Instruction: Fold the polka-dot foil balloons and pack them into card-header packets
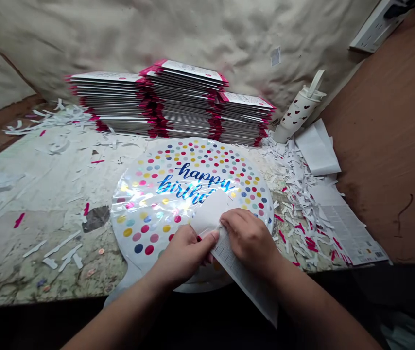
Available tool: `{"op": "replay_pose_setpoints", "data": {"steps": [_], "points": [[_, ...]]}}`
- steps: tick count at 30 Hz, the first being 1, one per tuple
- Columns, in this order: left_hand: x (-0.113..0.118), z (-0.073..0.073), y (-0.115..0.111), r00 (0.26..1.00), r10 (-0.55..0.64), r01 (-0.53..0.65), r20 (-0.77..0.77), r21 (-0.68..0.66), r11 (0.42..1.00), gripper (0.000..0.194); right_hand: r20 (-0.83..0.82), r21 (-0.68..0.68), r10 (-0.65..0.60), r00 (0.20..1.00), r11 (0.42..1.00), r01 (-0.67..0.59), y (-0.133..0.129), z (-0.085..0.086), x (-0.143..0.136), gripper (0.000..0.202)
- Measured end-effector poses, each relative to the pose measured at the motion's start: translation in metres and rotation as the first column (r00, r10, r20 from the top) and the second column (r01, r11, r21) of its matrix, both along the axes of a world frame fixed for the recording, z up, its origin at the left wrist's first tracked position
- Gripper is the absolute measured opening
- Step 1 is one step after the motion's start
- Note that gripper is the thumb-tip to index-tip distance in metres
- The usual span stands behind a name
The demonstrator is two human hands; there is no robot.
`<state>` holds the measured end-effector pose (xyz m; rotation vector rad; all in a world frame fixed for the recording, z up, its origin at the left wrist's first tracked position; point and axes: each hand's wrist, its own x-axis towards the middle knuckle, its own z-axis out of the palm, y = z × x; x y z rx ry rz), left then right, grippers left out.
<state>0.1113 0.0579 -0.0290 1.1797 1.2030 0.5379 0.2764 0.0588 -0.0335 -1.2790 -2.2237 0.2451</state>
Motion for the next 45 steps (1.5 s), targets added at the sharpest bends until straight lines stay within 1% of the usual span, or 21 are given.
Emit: {"op": "replay_pose_setpoints", "data": {"steps": [2,4,8,11,14,17,18,19,21,23,24,29,33,36,37,39,40,41,42,44,45], "points": [[0.000,-0.002,0.001,0.999,0.019,-0.017,0.035,-0.051,0.999,0.040,-0.033,-0.071,0.016,0.999,0.997,-0.018,0.002,0.002,0.004,0.017],[0.001,-0.004,0.002,0.998,0.036,-0.031,0.054,-0.084,0.996,0.037,0.030,-0.078,0.062,0.998,0.995,-0.059,0.001,0.005,0.006,0.017],[0.003,-0.002,0.002,0.999,-0.020,0.021,0.028,-0.044,0.999,0.042,0.340,0.070,0.060,0.939,0.994,-0.089,-0.009,0.014,-0.007,0.019],[0.003,0.001,0.001,0.999,-0.026,0.026,0.019,-0.026,0.999,0.041,0.472,0.169,0.003,0.882,0.981,-0.094,-0.006,0.016,-0.009,0.017],[0.000,0.001,0.002,1.000,-0.007,0.008,0.030,-0.042,0.999,0.040,0.472,0.226,-0.168,0.865,0.972,0.065,0.012,0.017,0.016,0.016],[-0.004,-0.001,0.004,1.000,0.020,-0.019,0.021,-0.052,0.998,0.042,0.376,0.273,-0.456,0.807,0.886,0.374,0.028,0.021,0.052,0.020],[-0.005,-0.001,0.005,1.000,0.024,-0.023,0.019,-0.055,0.998,0.043,0.329,0.229,-0.476,0.815,0.878,0.420,0.030,0.022,0.059,0.020],[-0.004,-0.002,0.006,1.000,0.023,-0.022,0.018,-0.057,0.998,0.043,0.276,0.149,-0.430,0.859,0.903,0.404,0.028,0.024,0.062,0.019],[0.000,-0.001,0.006,1.000,0.019,-0.018,0.019,-0.048,0.999,0.042,0.146,-0.022,-0.200,0.969,0.978,0.206,0.018,0.026,0.053,0.017],[0.005,0.001,0.005,1.000,0.001,-0.001,0.012,-0.028,1.000,0.042,0.099,-0.080,0.004,0.995,0.997,0.004,0.005,0.025,0.035,0.020],[0.008,0.002,0.005,1.000,-0.015,0.015,0.005,-0.015,1.000,0.042,0.132,-0.073,0.039,0.990,0.997,-0.029,-0.001,0.025,0.025,0.021],[0.014,0.011,0.002,0.996,-0.085,0.086,-0.026,0.047,0.995,0.046,0.457,0.043,-0.001,0.890,0.999,-0.021,-0.015,0.031,-0.003,0.020],[0.014,0.014,0.002,0.995,-0.101,0.102,-0.022,0.057,0.993,0.047,0.556,0.138,-0.040,0.830,0.989,-0.044,-0.011,0.033,-0.005,0.015],[0.011,0.011,0.002,0.997,-0.078,0.078,-0.008,0.020,0.997,0.046,0.540,0.218,-0.218,0.813,0.969,0.115,0.006,0.030,0.017,0.015],[0.009,0.009,0.003,0.998,-0.065,0.065,0.004,0.006,0.998,0.045,0.518,0.260,-0.325,0.791,0.941,0.217,0.013,0.030,0.029,0.015],[0.006,0.006,0.003,0.999,-0.030,0.031,0.025,-0.021,0.999,0.043,0.422,0.328,-0.543,0.726,0.838,0.436,0.025,0.031,0.053,0.017],[0.005,0.004,0.003,0.999,-0.016,0.017,0.031,-0.033,0.999,0.042,0.366,0.315,-0.586,0.723,0.809,0.496,0.028,0.031,0.061,0.018],[0.005,0.004,0.004,0.999,-0.006,0.007,0.033,-0.040,0.999,0.042,0.313,0.264,-0.563,0.765,0.825,0.499,0.028,0.032,0.065,0.017],[0.006,0.004,0.004,0.999,-0.004,0.005,0.032,-0.042,0.999,0.042,0.264,0.183,-0.474,0.840,0.880,0.439,0.026,0.032,0.065,0.016],[0.009,0.006,0.004,0.999,-0.019,0.020,0.028,-0.030,0.999,0.042,0.182,0.023,-0.170,0.969,0.985,0.169,0.015,0.031,0.052,0.016],[0.012,0.008,0.004,0.999,-0.029,0.029,0.025,-0.018,0.999,0.042,0.171,-0.021,-0.045,0.984,0.999,0.050,0.008,0.030,0.042,0.017]]}}
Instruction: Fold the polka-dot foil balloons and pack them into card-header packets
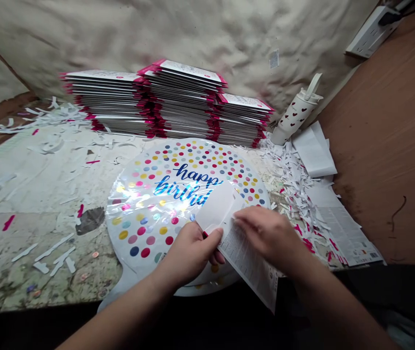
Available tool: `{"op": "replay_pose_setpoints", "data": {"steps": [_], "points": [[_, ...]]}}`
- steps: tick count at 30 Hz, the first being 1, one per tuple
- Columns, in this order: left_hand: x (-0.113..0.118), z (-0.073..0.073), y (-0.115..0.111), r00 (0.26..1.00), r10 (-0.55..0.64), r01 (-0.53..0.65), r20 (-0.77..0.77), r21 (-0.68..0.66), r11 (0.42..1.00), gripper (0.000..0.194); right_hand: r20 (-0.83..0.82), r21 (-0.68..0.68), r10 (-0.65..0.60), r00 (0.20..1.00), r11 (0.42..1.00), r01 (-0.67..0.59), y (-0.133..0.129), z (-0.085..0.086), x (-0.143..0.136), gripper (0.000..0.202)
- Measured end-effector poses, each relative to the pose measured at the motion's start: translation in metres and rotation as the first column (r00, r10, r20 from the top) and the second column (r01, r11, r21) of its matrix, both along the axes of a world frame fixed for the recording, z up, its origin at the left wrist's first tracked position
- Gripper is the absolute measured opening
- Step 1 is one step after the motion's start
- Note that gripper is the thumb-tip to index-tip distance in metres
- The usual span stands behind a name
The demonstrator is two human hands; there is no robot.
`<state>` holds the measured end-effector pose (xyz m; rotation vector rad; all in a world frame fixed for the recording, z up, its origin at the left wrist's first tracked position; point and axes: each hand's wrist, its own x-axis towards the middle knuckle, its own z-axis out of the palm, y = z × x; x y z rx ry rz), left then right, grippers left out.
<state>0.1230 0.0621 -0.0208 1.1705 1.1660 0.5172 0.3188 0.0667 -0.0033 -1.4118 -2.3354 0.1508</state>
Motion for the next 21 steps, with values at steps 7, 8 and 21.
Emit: {"op": "replay_pose_setpoints", "data": {"steps": [7,8,21], "points": [[0.011,0.011,-0.003,0.998,-0.050,0.052,-0.042,0.056,0.997,0.043,0.333,0.079,0.048,0.942,0.994,-0.079,-0.028,0.003,-0.046,0.021],[0.012,0.011,-0.003,0.998,-0.054,0.057,-0.045,0.066,0.996,0.044,0.361,0.093,0.051,0.931,0.992,-0.091,-0.027,0.003,-0.047,0.020],[-0.001,0.001,-0.002,0.999,0.046,-0.046,0.002,0.024,0.999,0.042,0.199,-0.015,-0.225,0.954,0.972,0.233,0.003,0.000,0.029,0.065]]}}
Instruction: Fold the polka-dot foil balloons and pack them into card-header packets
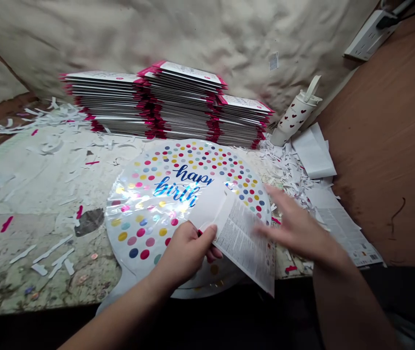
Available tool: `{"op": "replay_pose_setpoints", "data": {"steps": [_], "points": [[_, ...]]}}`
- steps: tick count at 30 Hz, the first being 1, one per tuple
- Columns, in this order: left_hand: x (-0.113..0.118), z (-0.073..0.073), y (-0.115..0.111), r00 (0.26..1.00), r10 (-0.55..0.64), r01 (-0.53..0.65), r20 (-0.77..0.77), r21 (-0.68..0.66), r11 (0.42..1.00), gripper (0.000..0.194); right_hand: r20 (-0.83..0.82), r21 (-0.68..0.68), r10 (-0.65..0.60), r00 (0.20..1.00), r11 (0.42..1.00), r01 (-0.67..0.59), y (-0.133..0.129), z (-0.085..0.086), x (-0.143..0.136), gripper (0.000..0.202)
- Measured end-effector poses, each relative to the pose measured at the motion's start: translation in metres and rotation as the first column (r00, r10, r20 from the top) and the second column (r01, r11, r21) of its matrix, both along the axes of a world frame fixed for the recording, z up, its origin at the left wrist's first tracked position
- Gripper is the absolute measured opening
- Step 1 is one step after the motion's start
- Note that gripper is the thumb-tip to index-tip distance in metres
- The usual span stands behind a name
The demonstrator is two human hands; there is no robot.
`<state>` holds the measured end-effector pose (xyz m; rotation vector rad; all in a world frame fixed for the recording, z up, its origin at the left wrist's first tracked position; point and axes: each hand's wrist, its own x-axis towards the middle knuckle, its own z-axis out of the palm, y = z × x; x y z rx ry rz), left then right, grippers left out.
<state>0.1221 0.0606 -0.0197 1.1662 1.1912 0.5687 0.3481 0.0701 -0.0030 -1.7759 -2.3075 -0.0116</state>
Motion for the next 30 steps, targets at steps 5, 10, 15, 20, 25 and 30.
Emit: {"op": "replay_pose_setpoints", "data": {"steps": [5,10,15,20,25,30], "points": [[-0.013,0.015,0.010,0.998,0.055,-0.053,0.007,0.414,0.909,0.038,-0.242,0.252,0.268,0.933,0.945,-0.207,-0.024,0.000,-0.052,0.051],[-0.038,0.039,0.038,0.970,0.229,-0.213,0.077,0.719,0.662,0.071,-0.711,0.339,0.270,0.650,0.941,-0.020,0.003,0.007,-0.054,0.028],[-0.065,0.046,0.046,0.983,0.135,0.076,-0.127,0.939,0.335,0.017,-0.682,0.366,0.376,0.627,0.918,-0.152,0.024,0.008,-0.055,0.016],[-0.088,-0.015,0.027,0.753,0.111,0.632,-0.649,0.759,0.156,0.027,-0.156,0.356,0.595,0.788,0.778,-0.517,0.009,-0.044,-0.054,0.028],[-0.082,-0.059,0.001,0.596,0.055,0.778,-0.801,0.593,0.209,0.035,0.052,0.217,0.556,0.829,0.804,-0.553,-0.017,-0.086,-0.059,0.034],[-0.071,-0.051,0.005,0.604,-0.032,0.775,-0.796,0.578,0.256,0.034,-0.166,0.094,0.510,0.844,0.860,-0.501,-0.010,-0.079,-0.062,0.023]]}}
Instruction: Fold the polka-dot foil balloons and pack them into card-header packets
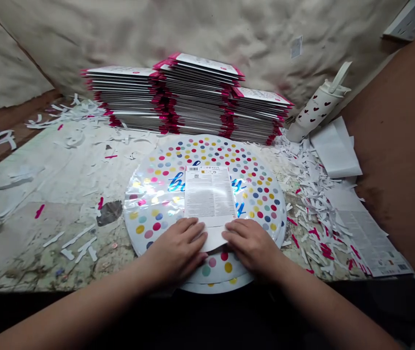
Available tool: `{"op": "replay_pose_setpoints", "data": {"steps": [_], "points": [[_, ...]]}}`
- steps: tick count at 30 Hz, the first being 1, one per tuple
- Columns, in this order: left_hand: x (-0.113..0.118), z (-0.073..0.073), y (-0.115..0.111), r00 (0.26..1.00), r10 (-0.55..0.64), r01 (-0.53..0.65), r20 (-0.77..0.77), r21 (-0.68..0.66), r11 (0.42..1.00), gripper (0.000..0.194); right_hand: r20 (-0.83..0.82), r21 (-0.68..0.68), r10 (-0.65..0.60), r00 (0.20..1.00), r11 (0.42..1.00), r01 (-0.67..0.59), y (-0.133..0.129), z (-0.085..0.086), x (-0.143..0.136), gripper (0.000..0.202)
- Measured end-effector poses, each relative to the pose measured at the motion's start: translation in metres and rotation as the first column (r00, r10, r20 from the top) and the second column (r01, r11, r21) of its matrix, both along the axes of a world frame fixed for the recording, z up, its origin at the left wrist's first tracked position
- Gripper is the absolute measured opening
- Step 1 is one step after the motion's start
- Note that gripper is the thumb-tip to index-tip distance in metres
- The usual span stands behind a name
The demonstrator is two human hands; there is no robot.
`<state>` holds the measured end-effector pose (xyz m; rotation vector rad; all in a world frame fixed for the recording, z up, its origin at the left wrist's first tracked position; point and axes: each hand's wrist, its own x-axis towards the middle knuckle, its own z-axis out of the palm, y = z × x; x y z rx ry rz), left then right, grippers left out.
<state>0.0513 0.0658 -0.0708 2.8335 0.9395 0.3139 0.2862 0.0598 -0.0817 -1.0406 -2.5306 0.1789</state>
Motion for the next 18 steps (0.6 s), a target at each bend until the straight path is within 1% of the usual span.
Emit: {"op": "replay_pose_setpoints", "data": {"steps": [2,3,5,6,7,9,10,11,12,13,14,16,18], "points": [[0.005,0.004,0.006,0.999,0.028,-0.026,0.025,-0.067,0.997,0.035,-0.066,-0.163,-0.086,0.994,0.984,0.075,0.009,0.007,-0.002,0.017],[0.007,0.005,0.009,0.997,0.063,-0.058,0.045,-0.104,0.993,0.032,-0.076,-0.241,-0.131,0.988,0.964,0.110,0.014,0.011,-0.002,0.017],[0.012,0.008,0.015,0.981,0.177,-0.158,0.079,-0.202,0.967,0.025,-0.049,-0.378,-0.207,0.977,0.909,0.173,0.025,0.016,-0.004,0.018],[0.015,0.010,0.019,0.966,0.245,-0.216,0.082,-0.264,0.940,0.023,-0.022,-0.437,-0.243,0.970,0.875,0.209,0.030,0.019,-0.005,0.017],[0.017,0.013,0.022,0.948,0.310,-0.272,0.072,-0.324,0.906,0.021,0.008,-0.486,-0.282,0.959,0.837,0.250,0.035,0.020,-0.006,0.014],[0.021,0.017,0.030,0.913,0.408,-0.367,0.017,-0.404,0.838,0.019,0.067,-0.537,-0.353,0.933,0.776,0.332,0.045,0.022,-0.008,0.008],[0.022,0.019,0.033,0.900,0.435,-0.400,-0.013,-0.419,0.815,0.020,0.089,-0.542,-0.377,0.922,0.758,0.362,0.049,0.023,-0.008,0.006],[0.023,0.020,0.035,0.897,0.441,-0.412,-0.033,-0.424,0.806,0.021,0.108,-0.541,-0.392,0.914,0.748,0.385,0.052,0.023,-0.008,0.006],[0.023,0.020,0.037,0.905,0.424,-0.400,-0.042,-0.427,0.811,0.021,0.118,-0.540,-0.390,0.913,0.747,0.388,0.054,0.024,-0.008,0.006],[0.024,0.019,0.036,0.919,0.393,-0.371,-0.038,-0.426,0.825,0.020,0.113,-0.541,-0.364,0.924,0.758,0.365,0.055,0.024,-0.008,0.006],[0.024,0.017,0.035,0.935,0.355,-0.330,-0.021,-0.421,0.845,0.016,0.093,-0.539,-0.319,0.943,0.780,0.317,0.055,0.024,-0.008,0.007],[0.024,0.012,0.029,0.956,0.292,-0.259,0.025,-0.393,0.882,0.012,0.037,-0.508,-0.173,0.984,0.845,0.168,0.051,0.023,-0.007,0.015],[0.025,0.007,0.022,0.963,0.264,-0.233,0.045,-0.347,0.908,0.017,0.007,-0.453,-0.029,1.000,0.891,0.029,0.045,0.021,-0.008,0.019]]}}
